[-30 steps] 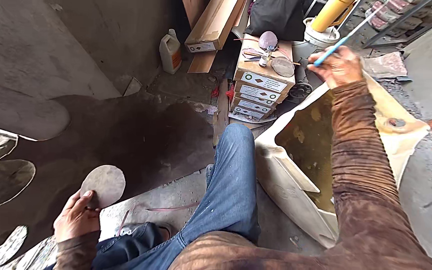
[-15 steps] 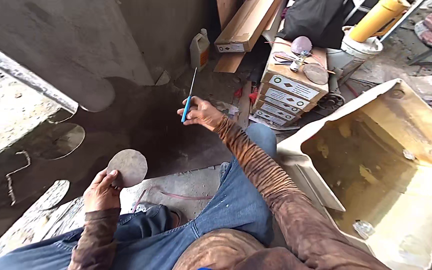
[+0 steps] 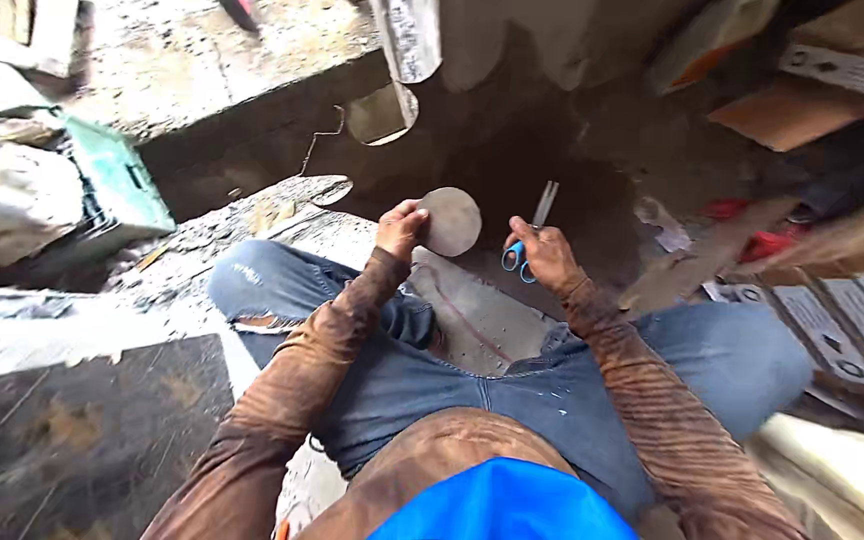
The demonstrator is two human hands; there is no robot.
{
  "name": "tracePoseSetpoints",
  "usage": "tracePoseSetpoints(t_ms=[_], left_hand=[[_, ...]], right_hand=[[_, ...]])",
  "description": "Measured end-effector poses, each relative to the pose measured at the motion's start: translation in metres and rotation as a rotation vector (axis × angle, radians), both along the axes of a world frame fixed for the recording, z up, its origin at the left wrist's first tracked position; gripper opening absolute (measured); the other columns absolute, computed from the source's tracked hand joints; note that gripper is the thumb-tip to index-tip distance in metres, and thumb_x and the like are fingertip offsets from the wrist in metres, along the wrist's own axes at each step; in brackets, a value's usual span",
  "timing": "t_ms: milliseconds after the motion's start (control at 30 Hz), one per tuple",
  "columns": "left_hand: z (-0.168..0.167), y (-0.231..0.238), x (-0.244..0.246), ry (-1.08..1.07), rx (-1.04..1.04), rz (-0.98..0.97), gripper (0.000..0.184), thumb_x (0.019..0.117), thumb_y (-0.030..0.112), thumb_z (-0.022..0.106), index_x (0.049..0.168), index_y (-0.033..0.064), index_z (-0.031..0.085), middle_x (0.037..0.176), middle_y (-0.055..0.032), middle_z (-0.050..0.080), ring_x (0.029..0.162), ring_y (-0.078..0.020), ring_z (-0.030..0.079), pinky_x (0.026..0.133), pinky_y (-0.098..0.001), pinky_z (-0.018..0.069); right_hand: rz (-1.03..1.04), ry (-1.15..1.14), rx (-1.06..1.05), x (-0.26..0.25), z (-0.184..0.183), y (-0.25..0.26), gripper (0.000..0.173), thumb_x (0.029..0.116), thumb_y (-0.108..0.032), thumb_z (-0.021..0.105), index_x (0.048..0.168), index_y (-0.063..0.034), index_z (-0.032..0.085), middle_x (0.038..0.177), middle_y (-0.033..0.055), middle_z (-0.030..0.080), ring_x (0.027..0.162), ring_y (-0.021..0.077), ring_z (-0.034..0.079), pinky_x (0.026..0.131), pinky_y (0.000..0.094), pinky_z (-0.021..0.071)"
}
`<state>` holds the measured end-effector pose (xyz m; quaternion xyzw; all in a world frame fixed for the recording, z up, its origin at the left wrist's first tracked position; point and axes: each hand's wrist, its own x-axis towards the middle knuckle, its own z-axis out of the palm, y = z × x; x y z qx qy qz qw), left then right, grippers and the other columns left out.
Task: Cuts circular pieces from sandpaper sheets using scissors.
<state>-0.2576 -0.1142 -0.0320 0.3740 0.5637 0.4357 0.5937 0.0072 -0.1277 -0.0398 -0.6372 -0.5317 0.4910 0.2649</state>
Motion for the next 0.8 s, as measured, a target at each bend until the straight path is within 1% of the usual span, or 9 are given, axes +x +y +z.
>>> tracePoseSetpoints(t_ms=[100, 200, 267, 333, 433, 500, 600, 700, 800], left_hand=[[0.003, 0.004, 0.011, -0.038, -0.047, 0.019, 0.025, 0.1067, 0.015, 0.049, 0.121, 0.0055, 0.066, 0.102, -0.0102, 0.069, 0.085, -0.0196, 0.067, 0.078, -0.0426, 0.0586], [-0.001, -0.002, 0.012, -0.018, -0.028, -0.056, 0.026, 0.1071, 0.02, 0.05, 0.125, 0.0105, 0.066, 0.105, -0.0097, 0.07, 0.086, -0.0198, 0.068, 0.077, -0.0423, 0.0589], [-0.007, -0.002, 0.014, -0.014, -0.013, -0.106, 0.027, 0.1061, 0.02, 0.052, 0.126, 0.0096, 0.067, 0.107, -0.0113, 0.07, 0.087, -0.0212, 0.069, 0.076, -0.0436, 0.0599], [-0.01, -0.003, 0.017, -0.007, -0.015, -0.155, 0.027, 0.1059, 0.019, 0.053, 0.126, 0.008, 0.067, 0.109, -0.0123, 0.071, 0.089, -0.0217, 0.069, 0.077, -0.0438, 0.0599], [-0.009, 0.002, 0.024, -0.027, -0.057, -0.143, 0.024, 0.1054, 0.008, 0.053, 0.121, -0.001, 0.068, 0.108, -0.017, 0.07, 0.09, -0.025, 0.069, 0.079, -0.0459, 0.0598], [-0.01, 0.002, 0.022, -0.012, -0.068, -0.149, 0.023, 0.1055, 0.007, 0.052, 0.119, -0.0016, 0.069, 0.107, -0.0168, 0.07, 0.09, -0.0247, 0.068, 0.079, -0.0446, 0.0592], [-0.01, -0.001, 0.016, 0.026, -0.043, -0.189, 0.025, 0.1061, 0.012, 0.052, 0.122, 0.0026, 0.068, 0.109, -0.0143, 0.07, 0.09, -0.0226, 0.068, 0.078, -0.0433, 0.0591], [-0.013, -0.001, 0.018, 0.009, -0.019, -0.169, 0.022, 0.1053, 0.009, 0.053, 0.118, 0.001, 0.069, 0.101, -0.0134, 0.071, 0.082, -0.0202, 0.068, 0.073, -0.0396, 0.0593], [-0.015, 0.0, 0.021, -0.005, 0.007, -0.183, 0.02, 0.104, 0.004, 0.055, 0.116, -0.002, 0.07, 0.097, -0.0144, 0.071, 0.08, -0.0203, 0.068, 0.074, -0.0398, 0.0598]], right_hand=[[-0.072, 0.018, 0.042, 0.007, -0.008, -0.003, 0.051, 0.109, -0.046, 0.043, 0.095, -0.0083, 0.076, 0.081, 0.0037, 0.072, 0.07, 0.014, 0.066, 0.07, 0.0406, 0.0553], [-0.077, 0.091, 0.183, 0.008, -0.008, -0.005, 0.042, 0.1087, -0.035, 0.046, 0.101, -0.0065, 0.077, 0.098, 0.0048, 0.076, 0.09, 0.0132, 0.071, 0.085, 0.0399, 0.058], [-0.022, 0.054, 0.319, 0.006, -0.005, -0.006, 0.041, 0.1081, -0.034, 0.047, 0.098, -0.005, 0.075, 0.099, 0.005, 0.075, 0.097, 0.0127, 0.07, 0.091, 0.0389, 0.0572], [0.035, -0.052, 0.452, 0.003, -0.001, -0.007, 0.041, 0.1074, -0.035, 0.048, 0.095, -0.0061, 0.075, 0.097, 0.0045, 0.073, 0.092, 0.0104, 0.069, 0.086, 0.0344, 0.0568], [0.071, -0.111, 0.412, 0.005, 0.001, -0.006, 0.038, 0.1072, -0.03, 0.05, 0.114, -0.0018, 0.074, 0.103, 0.0111, 0.075, 0.094, 0.0178, 0.071, 0.089, 0.0426, 0.0569], [0.011, -0.003, 0.243, 0.004, -0.006, -0.002, 0.036, 0.1085, -0.025, 0.047, 0.126, -0.0028, 0.069, 0.084, 0.0049, 0.073, 0.076, 0.0134, 0.069, 0.079, 0.0384, 0.0586], [-0.136, 0.306, -0.016, -0.004, -0.02, 0.004, 0.039, 0.1115, -0.03, 0.042, 0.123, -0.0032, 0.068, 0.058, -0.0025, 0.053, 0.053, 0.0118, 0.059, 0.066, 0.0344, 0.0598], [-0.149, 0.38, -0.071, -0.013, -0.023, 0.004, 0.042, 0.1065, -0.044, 0.052, 0.119, -0.0079, 0.07, 0.064, -0.0031, 0.057, 0.051, 0.0095, 0.054, 0.055, 0.0281, 0.0543], [-0.082, 0.354, -0.061, -0.023, -0.017, 0.001, 0.023, 0.0974, -0.028, 0.072, 0.106, -0.0072, 0.073, 0.072, 0.0015, 0.064, 0.051, 0.0086, 0.052, 0.051, 0.0257, 0.05]])
